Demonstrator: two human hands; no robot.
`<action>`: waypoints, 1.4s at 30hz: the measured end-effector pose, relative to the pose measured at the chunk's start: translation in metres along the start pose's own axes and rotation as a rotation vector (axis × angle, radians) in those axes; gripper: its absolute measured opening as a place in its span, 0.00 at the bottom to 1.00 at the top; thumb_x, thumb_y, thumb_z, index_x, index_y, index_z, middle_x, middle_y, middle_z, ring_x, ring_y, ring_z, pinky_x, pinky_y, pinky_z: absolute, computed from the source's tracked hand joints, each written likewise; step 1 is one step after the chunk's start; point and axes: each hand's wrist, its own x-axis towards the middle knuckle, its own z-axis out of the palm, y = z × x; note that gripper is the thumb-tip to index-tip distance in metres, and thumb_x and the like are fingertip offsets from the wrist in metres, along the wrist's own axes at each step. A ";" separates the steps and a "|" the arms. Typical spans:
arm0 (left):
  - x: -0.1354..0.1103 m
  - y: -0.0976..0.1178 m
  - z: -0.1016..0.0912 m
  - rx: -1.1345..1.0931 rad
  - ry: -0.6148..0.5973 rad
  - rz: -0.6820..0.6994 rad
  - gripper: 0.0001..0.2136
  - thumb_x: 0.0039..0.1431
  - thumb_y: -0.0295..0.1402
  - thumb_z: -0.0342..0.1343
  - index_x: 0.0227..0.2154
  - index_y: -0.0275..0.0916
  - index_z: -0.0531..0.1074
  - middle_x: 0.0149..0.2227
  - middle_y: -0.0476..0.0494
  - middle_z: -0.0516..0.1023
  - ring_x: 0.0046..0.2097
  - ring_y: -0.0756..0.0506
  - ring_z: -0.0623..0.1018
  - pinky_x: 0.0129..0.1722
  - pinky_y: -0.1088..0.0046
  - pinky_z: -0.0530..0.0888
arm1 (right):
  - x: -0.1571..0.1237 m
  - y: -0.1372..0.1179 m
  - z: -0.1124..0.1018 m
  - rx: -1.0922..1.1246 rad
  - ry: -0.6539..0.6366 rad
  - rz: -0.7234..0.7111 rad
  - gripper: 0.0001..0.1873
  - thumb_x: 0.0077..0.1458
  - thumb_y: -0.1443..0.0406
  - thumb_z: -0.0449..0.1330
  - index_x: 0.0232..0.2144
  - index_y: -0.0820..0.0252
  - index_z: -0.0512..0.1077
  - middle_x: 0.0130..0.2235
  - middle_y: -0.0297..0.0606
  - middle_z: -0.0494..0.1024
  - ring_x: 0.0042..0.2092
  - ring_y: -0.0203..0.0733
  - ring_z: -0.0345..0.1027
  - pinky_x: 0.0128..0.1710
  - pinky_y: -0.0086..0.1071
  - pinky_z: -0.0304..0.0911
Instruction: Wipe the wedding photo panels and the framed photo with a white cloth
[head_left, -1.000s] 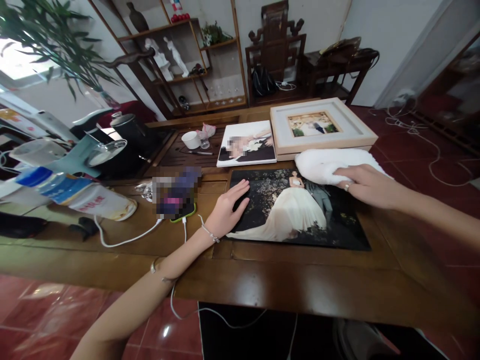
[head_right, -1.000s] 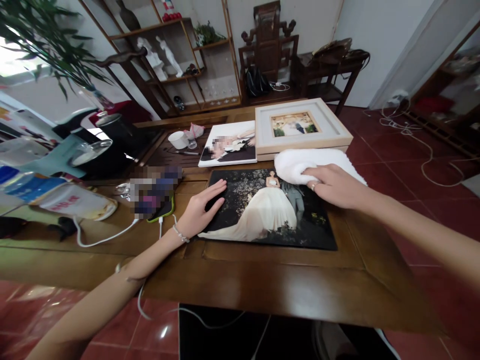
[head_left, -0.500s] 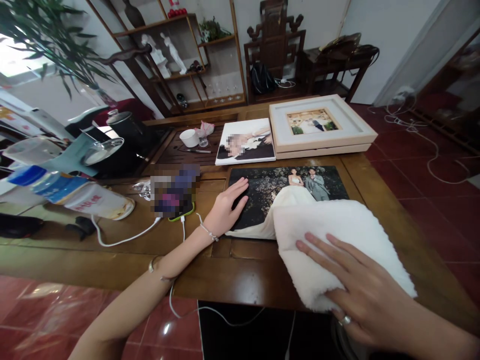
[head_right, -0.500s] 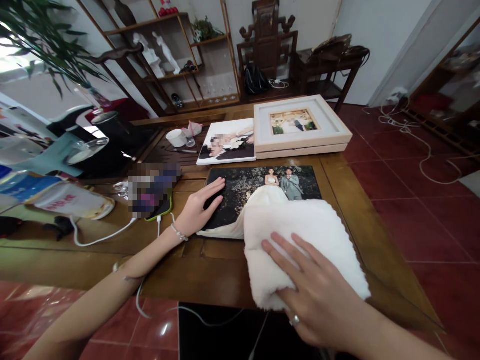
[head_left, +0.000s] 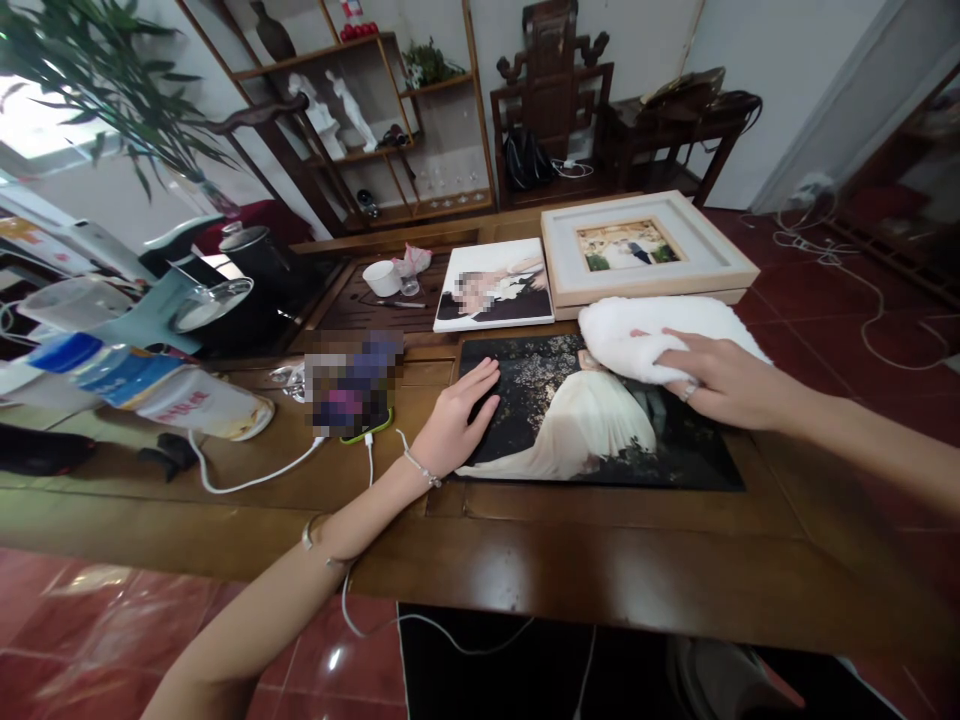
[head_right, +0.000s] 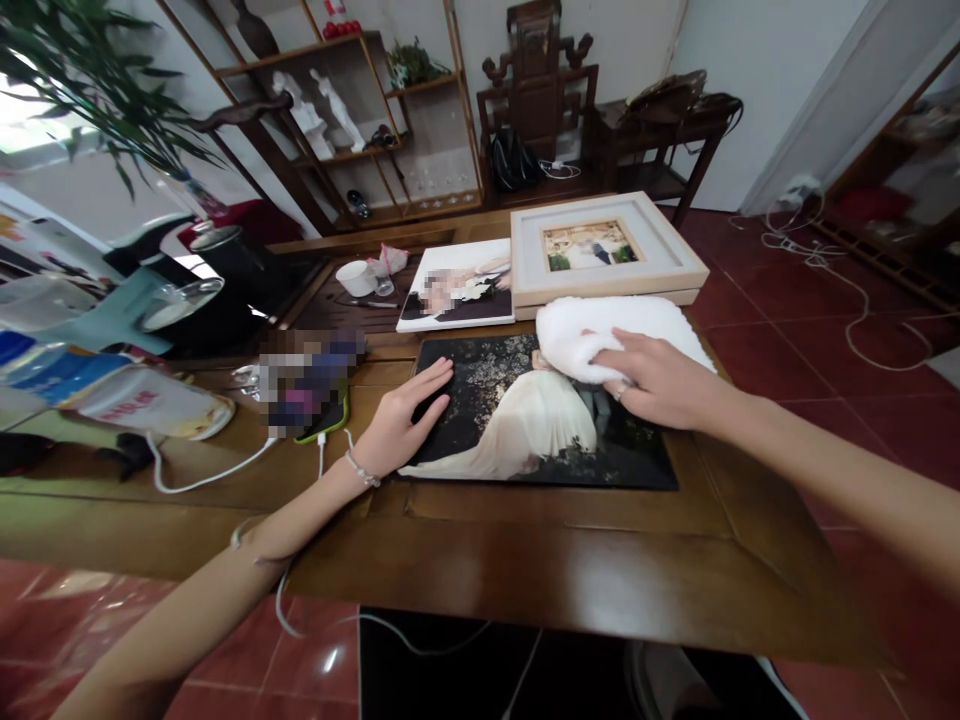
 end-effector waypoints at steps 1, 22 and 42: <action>0.000 0.000 0.000 0.003 0.001 -0.002 0.16 0.63 0.32 0.47 0.52 0.35 0.68 0.56 0.35 0.69 0.60 0.40 0.65 0.59 0.53 0.64 | 0.002 0.001 0.001 0.003 -0.001 0.042 0.17 0.55 0.71 0.45 0.37 0.61 0.73 0.48 0.48 0.74 0.56 0.54 0.61 0.49 0.48 0.62; 0.001 -0.002 0.000 0.023 -0.003 0.014 0.16 0.63 0.31 0.47 0.51 0.35 0.69 0.56 0.35 0.69 0.60 0.41 0.65 0.59 0.54 0.65 | -0.038 -0.088 0.021 0.033 0.090 -0.261 0.10 0.45 0.71 0.53 0.30 0.58 0.73 0.61 0.49 0.60 0.62 0.55 0.50 0.60 0.54 0.51; 0.000 -0.002 0.001 0.043 0.008 0.014 0.16 0.63 0.30 0.47 0.52 0.33 0.68 0.56 0.34 0.69 0.60 0.41 0.66 0.59 0.55 0.65 | -0.051 -0.133 0.025 0.048 0.045 -0.253 0.11 0.38 0.72 0.58 0.28 0.56 0.73 0.63 0.44 0.56 0.64 0.58 0.45 0.62 0.52 0.48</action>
